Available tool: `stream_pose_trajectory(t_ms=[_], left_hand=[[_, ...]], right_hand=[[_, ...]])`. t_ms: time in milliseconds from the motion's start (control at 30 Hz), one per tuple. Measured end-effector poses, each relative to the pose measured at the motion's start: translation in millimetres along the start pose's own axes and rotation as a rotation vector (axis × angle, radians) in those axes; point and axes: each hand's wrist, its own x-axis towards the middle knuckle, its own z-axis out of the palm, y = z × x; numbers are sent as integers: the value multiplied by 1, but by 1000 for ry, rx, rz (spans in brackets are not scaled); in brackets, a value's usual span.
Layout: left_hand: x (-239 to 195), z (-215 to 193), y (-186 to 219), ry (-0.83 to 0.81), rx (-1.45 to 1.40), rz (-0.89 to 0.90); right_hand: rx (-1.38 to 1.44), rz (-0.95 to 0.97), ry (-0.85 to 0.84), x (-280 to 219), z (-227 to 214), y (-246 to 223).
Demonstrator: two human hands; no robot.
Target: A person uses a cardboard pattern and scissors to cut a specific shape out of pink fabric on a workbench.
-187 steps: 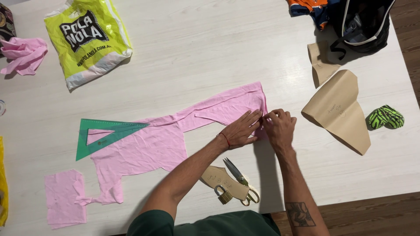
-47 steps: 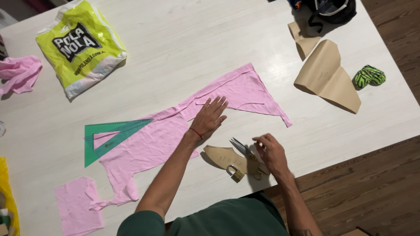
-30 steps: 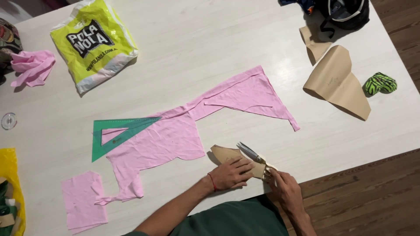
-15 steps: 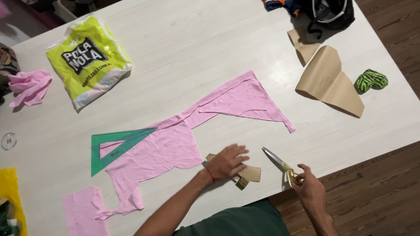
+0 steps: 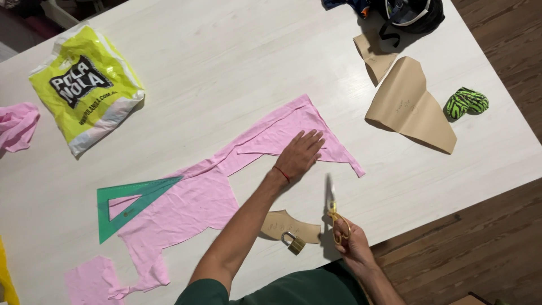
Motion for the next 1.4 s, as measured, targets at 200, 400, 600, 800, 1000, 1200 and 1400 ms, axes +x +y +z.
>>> stream_pose_trajectory(t_ms=[200, 400, 600, 800, 1000, 1200, 1400], left_hand=[[10, 19, -16, 90, 125, 131], [11, -3, -2, -31, -155, 2], [-1, 24, -13, -5, -184, 78], [2, 22, -8, 58, -184, 90], [7, 21, 2, 201, -78, 139], [4, 25, 10, 342, -69, 134], [5, 18, 12, 496, 42, 145]], right_hand=[[-113, 96, -51, -7, 22, -29], [-161, 372, -527, -11, 39, -64], [-398, 257, -548, 9, 55, -72], [-345, 207, -481, 24, 50, -69], [-427, 228, -410, 16, 60, -87], [-674, 149, -286, 27, 67, -82], [-709, 147, -177, 37, 72, -76]])
